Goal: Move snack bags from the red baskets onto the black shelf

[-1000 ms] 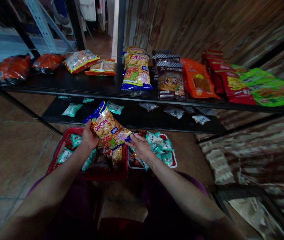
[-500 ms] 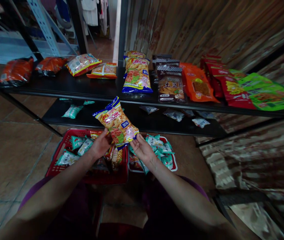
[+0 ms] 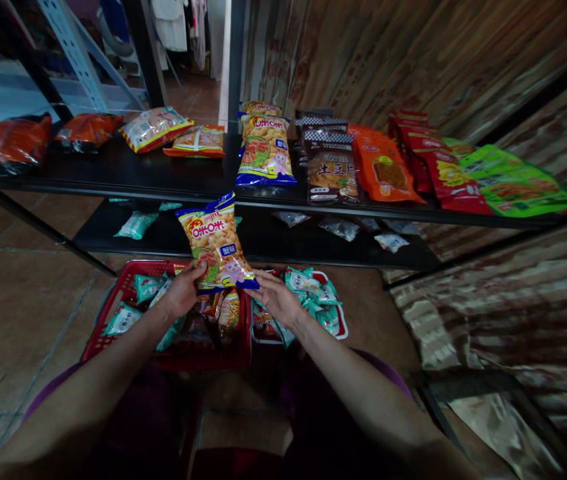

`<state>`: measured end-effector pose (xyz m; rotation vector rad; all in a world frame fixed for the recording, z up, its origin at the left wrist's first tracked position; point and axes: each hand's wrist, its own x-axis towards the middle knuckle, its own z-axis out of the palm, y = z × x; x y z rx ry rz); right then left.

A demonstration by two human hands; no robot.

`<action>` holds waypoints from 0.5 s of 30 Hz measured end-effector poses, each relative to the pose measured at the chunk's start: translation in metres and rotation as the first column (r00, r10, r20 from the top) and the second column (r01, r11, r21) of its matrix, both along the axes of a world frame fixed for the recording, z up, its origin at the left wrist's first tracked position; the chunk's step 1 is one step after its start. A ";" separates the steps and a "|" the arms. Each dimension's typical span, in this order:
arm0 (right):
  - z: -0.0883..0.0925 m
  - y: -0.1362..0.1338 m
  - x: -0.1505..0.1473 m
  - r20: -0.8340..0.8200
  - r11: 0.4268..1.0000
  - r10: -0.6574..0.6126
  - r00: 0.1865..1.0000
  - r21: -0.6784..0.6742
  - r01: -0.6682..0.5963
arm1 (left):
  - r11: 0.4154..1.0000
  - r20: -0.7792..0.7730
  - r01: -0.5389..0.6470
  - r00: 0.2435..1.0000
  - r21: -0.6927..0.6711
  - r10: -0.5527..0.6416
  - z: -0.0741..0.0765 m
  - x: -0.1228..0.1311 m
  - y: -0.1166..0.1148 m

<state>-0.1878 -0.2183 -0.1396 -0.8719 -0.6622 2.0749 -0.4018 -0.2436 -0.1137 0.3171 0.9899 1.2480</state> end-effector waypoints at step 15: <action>0.024 0.031 0.003 0.356 0.925 -0.285 0.890 0.345 0.158 | 0.928 -0.027 0.350 0.934 -0.128 -0.356 -0.009 0.001 -0.022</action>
